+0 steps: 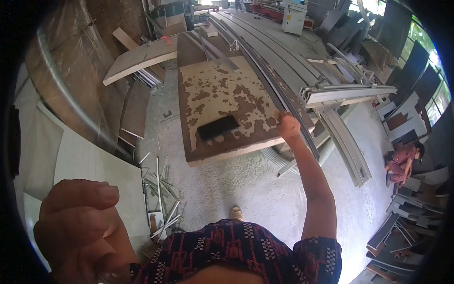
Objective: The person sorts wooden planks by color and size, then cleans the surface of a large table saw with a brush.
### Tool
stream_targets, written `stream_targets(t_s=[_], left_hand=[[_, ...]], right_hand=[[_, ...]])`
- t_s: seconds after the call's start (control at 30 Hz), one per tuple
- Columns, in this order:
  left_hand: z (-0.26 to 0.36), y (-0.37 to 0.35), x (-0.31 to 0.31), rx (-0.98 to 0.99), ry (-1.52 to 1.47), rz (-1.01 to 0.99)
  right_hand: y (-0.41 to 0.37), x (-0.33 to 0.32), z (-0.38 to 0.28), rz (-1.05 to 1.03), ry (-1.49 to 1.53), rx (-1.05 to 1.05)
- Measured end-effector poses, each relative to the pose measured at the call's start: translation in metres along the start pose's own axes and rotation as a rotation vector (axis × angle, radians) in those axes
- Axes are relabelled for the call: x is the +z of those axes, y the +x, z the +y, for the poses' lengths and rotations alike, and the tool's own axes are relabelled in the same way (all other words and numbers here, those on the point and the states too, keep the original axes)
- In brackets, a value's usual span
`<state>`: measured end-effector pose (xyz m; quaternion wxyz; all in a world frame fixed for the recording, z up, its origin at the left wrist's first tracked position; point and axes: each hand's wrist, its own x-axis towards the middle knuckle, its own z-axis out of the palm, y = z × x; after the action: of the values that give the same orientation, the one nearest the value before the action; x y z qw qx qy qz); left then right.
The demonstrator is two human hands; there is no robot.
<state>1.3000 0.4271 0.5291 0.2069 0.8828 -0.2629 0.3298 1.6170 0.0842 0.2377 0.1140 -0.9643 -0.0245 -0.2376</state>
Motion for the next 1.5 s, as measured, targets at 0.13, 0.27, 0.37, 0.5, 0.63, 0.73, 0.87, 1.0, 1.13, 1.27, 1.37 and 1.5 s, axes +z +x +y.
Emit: stream_targets(t_s=[0.13,0.27,0.37,0.5,0.63,0.73,0.87,1.0,1.13,1.27,1.37,1.5], left_hand=[[-0.044,0.012,-0.010,-0.142,-0.595,-0.296],[-0.063,0.025,0.058,0.186,-0.157,0.233],[-0.122,0.036,0.104,0.044,-0.169,-0.016],[-0.223,0.005,0.262,-0.275,-0.300,-0.301],[-0.277,-0.050,0.354,-0.252,-0.071,-0.393],[-0.269,-0.051,0.364,-0.352,0.048,-0.484],[-0.267,-0.049,0.370,-0.395,0.112,-0.451],[-0.269,-0.047,0.380,-0.343,0.159,-0.366],[-0.275,-0.045,0.383,-0.301,0.171,-0.301],[-0.274,-0.041,0.386,-0.323,0.175,-0.282],[-0.277,-0.038,0.390,-0.366,0.176,-0.290],[-0.283,-0.044,0.402,-0.328,0.212,-0.196]], right_hand=[[0.034,0.033,0.018,-0.043,-0.108,-0.022],[0.041,0.071,0.024,-0.313,-0.151,-0.010],[0.028,0.077,0.017,-0.297,0.055,0.008],[0.016,0.085,0.015,-0.166,0.210,0.011],[0.013,0.088,0.011,-0.115,0.243,0.040],[0.004,0.085,0.005,-0.238,0.158,0.037],[-0.028,0.061,-0.019,-0.442,0.331,-0.113],[-0.048,0.016,-0.037,-0.848,0.513,-0.165],[-0.031,-0.012,-0.016,-0.678,0.567,0.105],[-0.012,-0.005,0.010,-0.133,0.595,0.131],[-0.016,0.024,0.016,-0.009,0.532,0.081],[-0.014,0.071,0.002,0.044,0.399,0.008]])
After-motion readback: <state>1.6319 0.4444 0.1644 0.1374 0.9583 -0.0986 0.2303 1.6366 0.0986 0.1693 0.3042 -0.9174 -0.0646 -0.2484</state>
